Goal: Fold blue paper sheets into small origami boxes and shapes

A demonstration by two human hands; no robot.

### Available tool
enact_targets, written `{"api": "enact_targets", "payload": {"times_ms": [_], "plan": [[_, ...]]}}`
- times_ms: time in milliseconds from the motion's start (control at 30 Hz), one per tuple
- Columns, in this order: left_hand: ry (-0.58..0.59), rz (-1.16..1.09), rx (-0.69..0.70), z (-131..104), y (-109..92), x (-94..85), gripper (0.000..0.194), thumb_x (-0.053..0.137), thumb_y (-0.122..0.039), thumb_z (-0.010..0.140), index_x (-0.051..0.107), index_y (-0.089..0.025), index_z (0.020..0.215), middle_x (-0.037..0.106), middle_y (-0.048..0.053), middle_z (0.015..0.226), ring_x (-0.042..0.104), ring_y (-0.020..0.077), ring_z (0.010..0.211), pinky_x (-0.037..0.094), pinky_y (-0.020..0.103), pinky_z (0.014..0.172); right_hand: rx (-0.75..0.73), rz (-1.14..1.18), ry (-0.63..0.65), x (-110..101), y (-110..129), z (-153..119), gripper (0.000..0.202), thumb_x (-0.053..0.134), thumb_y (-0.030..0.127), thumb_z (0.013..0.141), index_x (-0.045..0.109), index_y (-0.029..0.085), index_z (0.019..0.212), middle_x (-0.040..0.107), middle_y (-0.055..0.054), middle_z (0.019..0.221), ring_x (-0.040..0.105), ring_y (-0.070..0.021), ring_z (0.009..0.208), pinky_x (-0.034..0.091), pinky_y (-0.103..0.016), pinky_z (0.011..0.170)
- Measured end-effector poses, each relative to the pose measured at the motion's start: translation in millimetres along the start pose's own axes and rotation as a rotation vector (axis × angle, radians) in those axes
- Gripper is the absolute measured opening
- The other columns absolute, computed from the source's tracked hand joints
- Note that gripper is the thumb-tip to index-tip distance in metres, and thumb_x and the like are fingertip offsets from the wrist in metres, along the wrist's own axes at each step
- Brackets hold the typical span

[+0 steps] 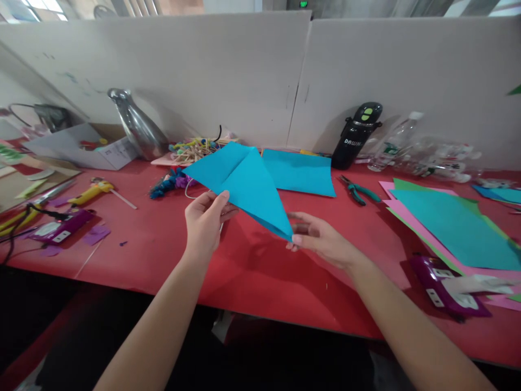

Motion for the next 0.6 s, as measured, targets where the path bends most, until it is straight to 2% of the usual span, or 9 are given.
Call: {"api": "enact_targets", "payload": {"times_ms": [67, 133, 200, 267, 333, 400, 500, 600], "plan": [[-0.012, -0.012, -0.014, -1, -5, 0.0, 0.03, 0.08, -0.026, 0.071, 0.052, -0.019, 0.063, 0.049, -0.006, 0.052, 0.058, 0.0099, 0.051, 0.056, 0.022, 0.052, -0.092, -0.118, 0.055, 8, 9, -4, 0.098, 0.087, 0.033, 0.071, 0.032, 0.034, 0.151, 0.06, -0.013, 0.135, 0.07, -0.0209, 0.093, 0.06, -0.038, 0.08], [-0.023, -0.026, -0.046, -3, -9, 0.0, 0.031, 0.08, -0.025, 0.07, 0.051, -0.019, 0.064, 0.05, -0.006, 0.054, 0.058, 0.0095, 0.05, 0.055, 0.021, 0.05, -0.222, -0.33, 0.03, 13, 20, -9, 0.117, 0.089, 0.032, 0.068, 0.014, 0.042, 0.157, 0.039, -0.013, 0.156, 0.065, -0.0267, 0.112, 0.059, -0.044, 0.088], [-0.028, -0.043, -0.088, -5, -11, 0.6, 0.032, 0.081, -0.024, 0.069, 0.05, -0.019, 0.064, 0.052, -0.006, 0.056, 0.059, 0.0095, 0.05, 0.055, 0.021, 0.049, -0.433, -0.589, -0.079, 16, 40, -16, 0.111, 0.084, 0.031, 0.075, 0.011, 0.045, 0.157, 0.02, -0.008, 0.166, 0.049, -0.0321, 0.135, 0.053, -0.05, 0.101], [-0.005, -0.07, -0.125, -8, -13, 4.5, 0.034, 0.082, -0.023, 0.069, 0.049, -0.018, 0.064, 0.051, -0.006, 0.056, 0.058, 0.0087, 0.049, 0.052, 0.019, 0.047, -0.683, -0.792, -0.196, 24, 62, -30, 0.094, 0.074, 0.025, 0.085, 0.016, 0.045, 0.156, 0.013, -0.002, 0.168, 0.034, -0.0323, 0.146, 0.046, -0.051, 0.11], [0.053, -0.099, -0.148, -13, -16, 12.6, 0.035, 0.082, -0.022, 0.07, 0.047, -0.018, 0.062, 0.047, -0.008, 0.053, 0.056, 0.0073, 0.047, 0.049, 0.017, 0.044, -0.877, -0.919, -0.285, 32, 77, -45, 0.08, 0.064, 0.017, 0.091, 0.024, 0.045, 0.155, 0.016, 0.002, 0.167, 0.033, -0.0306, 0.147, 0.045, -0.049, 0.113], [0.116, -0.094, -0.147, -21, -21, 21.6, 0.033, 0.081, -0.023, 0.072, 0.05, -0.018, 0.064, 0.045, -0.008, 0.052, 0.055, 0.0069, 0.045, 0.049, 0.016, 0.044, -0.983, -1.007, -0.35, 38, 87, -57, 0.071, 0.058, 0.012, 0.093, 0.033, 0.042, 0.153, 0.025, 0.003, 0.165, 0.04, -0.0301, 0.144, 0.045, -0.049, 0.113], [0.154, 0.02, -0.122, -33, -30, 29.0, 0.027, 0.08, -0.028, 0.076, 0.056, -0.017, 0.069, 0.054, -0.006, 0.055, 0.059, 0.0088, 0.047, 0.055, 0.021, 0.05, -1.071, -1.037, -0.4, 42, 97, -73, 0.063, 0.059, 0.011, 0.092, 0.045, 0.035, 0.148, 0.042, 0.0, 0.157, 0.049, -0.0322, 0.136, 0.049, -0.053, 0.109], [0.192, 0.082, -0.075, -47, -42, 37.0, 0.024, 0.079, -0.032, 0.078, 0.061, -0.017, 0.075, 0.062, -0.003, 0.061, 0.066, 0.0126, 0.053, 0.059, 0.023, 0.054, -1.07, -0.941, -0.446, 38, 105, -81, 0.057, 0.064, 0.012, 0.089, 0.056, 0.034, 0.14, 0.056, -0.001, 0.146, 0.058, -0.0325, 0.128, 0.054, -0.053, 0.103]]}}
Point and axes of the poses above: each hand's wrist, its own z-axis towards the middle knuckle, its own x-axis out of the palm, y = z × x, the point moved 10 cm from there along z, towards the middle knuckle
